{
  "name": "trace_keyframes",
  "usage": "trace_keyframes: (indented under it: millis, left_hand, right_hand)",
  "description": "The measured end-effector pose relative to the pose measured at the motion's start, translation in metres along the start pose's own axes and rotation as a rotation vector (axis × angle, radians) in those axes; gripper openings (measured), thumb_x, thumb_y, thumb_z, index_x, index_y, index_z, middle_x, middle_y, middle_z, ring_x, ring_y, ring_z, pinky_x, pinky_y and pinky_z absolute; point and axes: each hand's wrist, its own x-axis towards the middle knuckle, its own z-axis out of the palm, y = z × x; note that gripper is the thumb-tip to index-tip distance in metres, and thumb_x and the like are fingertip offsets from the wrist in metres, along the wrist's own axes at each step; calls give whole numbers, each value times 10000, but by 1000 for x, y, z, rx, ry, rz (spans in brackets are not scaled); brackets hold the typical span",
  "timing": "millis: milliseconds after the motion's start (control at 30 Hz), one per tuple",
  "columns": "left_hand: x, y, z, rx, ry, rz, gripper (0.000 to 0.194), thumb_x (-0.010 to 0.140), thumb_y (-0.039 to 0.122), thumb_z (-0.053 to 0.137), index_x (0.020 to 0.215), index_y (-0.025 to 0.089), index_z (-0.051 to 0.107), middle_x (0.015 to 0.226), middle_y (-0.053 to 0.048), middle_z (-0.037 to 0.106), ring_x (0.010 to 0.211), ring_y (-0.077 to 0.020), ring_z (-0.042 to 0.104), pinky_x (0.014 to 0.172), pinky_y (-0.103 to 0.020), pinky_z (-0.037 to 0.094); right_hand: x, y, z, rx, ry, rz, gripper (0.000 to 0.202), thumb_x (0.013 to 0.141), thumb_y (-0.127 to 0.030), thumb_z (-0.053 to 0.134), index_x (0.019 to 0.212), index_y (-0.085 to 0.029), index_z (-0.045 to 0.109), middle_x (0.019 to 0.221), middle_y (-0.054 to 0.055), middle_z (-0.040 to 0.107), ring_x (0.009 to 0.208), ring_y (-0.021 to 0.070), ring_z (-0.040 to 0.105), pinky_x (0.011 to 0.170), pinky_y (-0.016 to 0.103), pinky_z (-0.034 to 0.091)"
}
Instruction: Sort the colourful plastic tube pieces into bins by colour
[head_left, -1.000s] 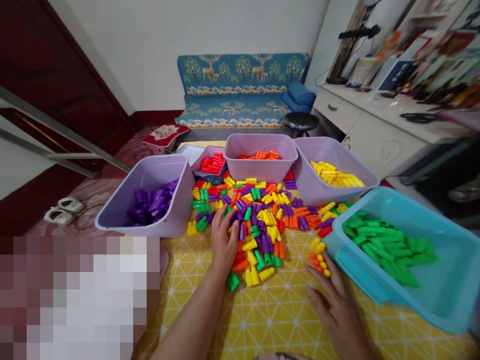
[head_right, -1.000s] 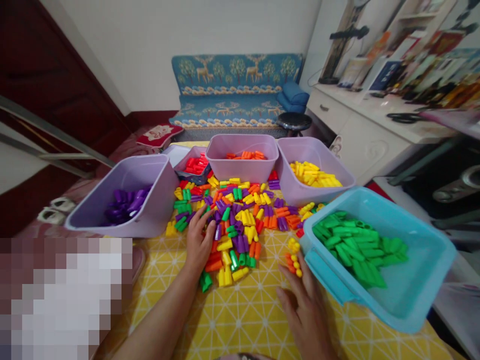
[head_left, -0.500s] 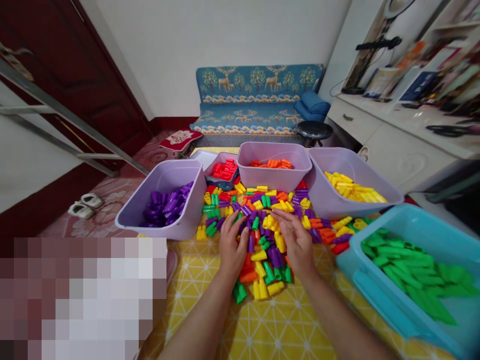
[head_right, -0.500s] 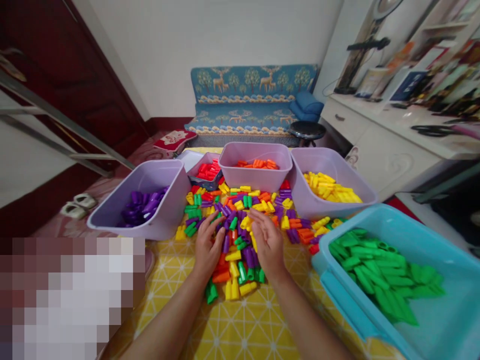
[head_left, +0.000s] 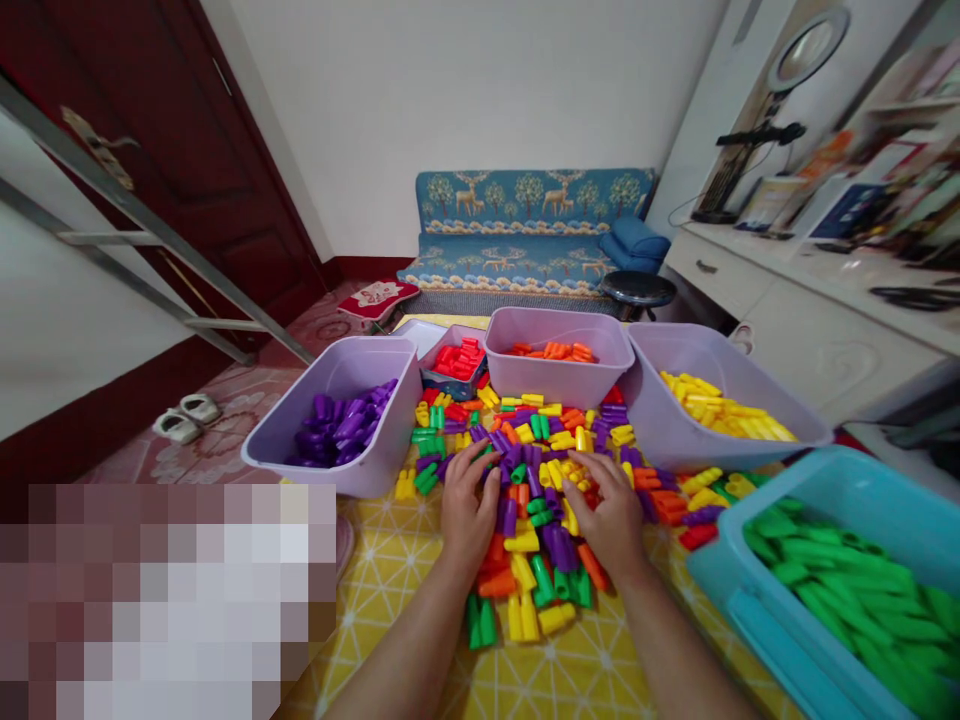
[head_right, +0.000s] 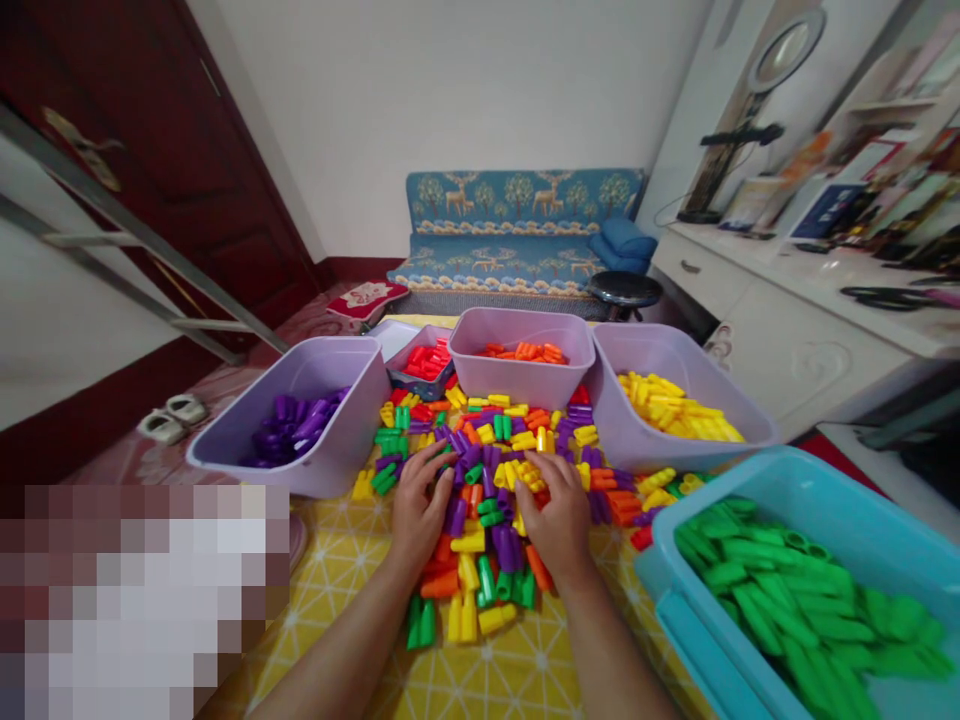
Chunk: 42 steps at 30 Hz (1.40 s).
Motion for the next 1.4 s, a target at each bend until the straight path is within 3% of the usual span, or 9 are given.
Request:
trace_keyframes:
  millis: [200, 467, 600, 733, 900, 1200, 1400]
  left_hand:
    - [0, -2, 1, -5, 13, 5, 208, 883, 226, 513, 1023, 230, 667, 1185, -52, 612, 1146, -207, 512, 1007, -409, 387]
    - [1, -1, 1, -22, 21, -10, 212, 881, 216, 506, 1003, 238, 679, 1178, -49, 618, 1136, -212, 519, 995, -412, 395]
    - [1, -2, 1, -19, 12, -18, 211, 885, 216, 505, 1007, 238, 676, 1192, -48, 610, 1144, -207, 509, 1004, -410, 386]
    - [2, -3, 1, -19, 4, -17, 211, 888, 222, 503, 1006, 244, 676, 1190, -42, 611, 1138, -202, 515, 1003, -405, 386]
    - [2, -5, 2, -22, 9, -2, 214, 887, 231, 502, 1005, 245, 680, 1184, -47, 616, 1138, -211, 523, 1000, -413, 390]
    - [1, -5, 1, -5, -8, 1, 222, 890, 246, 494, 1007, 247, 682, 1187, -53, 619, 1135, -218, 535, 1002, -422, 392]
    - [1, -5, 1, -12, -5, -19, 217, 887, 246, 496, 1004, 244, 679, 1181, -59, 616, 1142, -224, 526, 996, -432, 398]
  right_hand:
    - [-1, 4, 5, -31, 27, -27, 348, 773, -170, 529, 1109, -169, 619, 1089, 106, 620, 1045, 251, 559, 926, 428, 451]
    - [-1, 11, 7, 88, 148, -10, 211, 881, -256, 490, 982, -180, 659, 992, 88, 658, 948, 207, 602, 872, 379, 472]
    - [1, 12, 5, 6, 190, -46, 203, 886, -278, 493, 918, -182, 668, 933, 77, 672, 908, 213, 595, 859, 387, 452]
    - [2, 9, 4, -143, 137, -27, 235, 837, -282, 549, 1025, -179, 645, 986, 79, 675, 928, 238, 576, 870, 404, 426]
    - [2, 9, 9, -172, 80, -19, 243, 768, -166, 538, 976, -189, 662, 952, 54, 681, 884, 226, 578, 823, 370, 434]
    - [3, 7, 0, -162, 223, -24, 205, 840, -257, 528, 950, -202, 692, 933, 67, 676, 902, 229, 561, 859, 393, 432]
    - [14, -6, -5, 107, 191, 129, 227, 838, -330, 559, 966, -186, 679, 942, 74, 680, 877, 204, 621, 809, 342, 482]
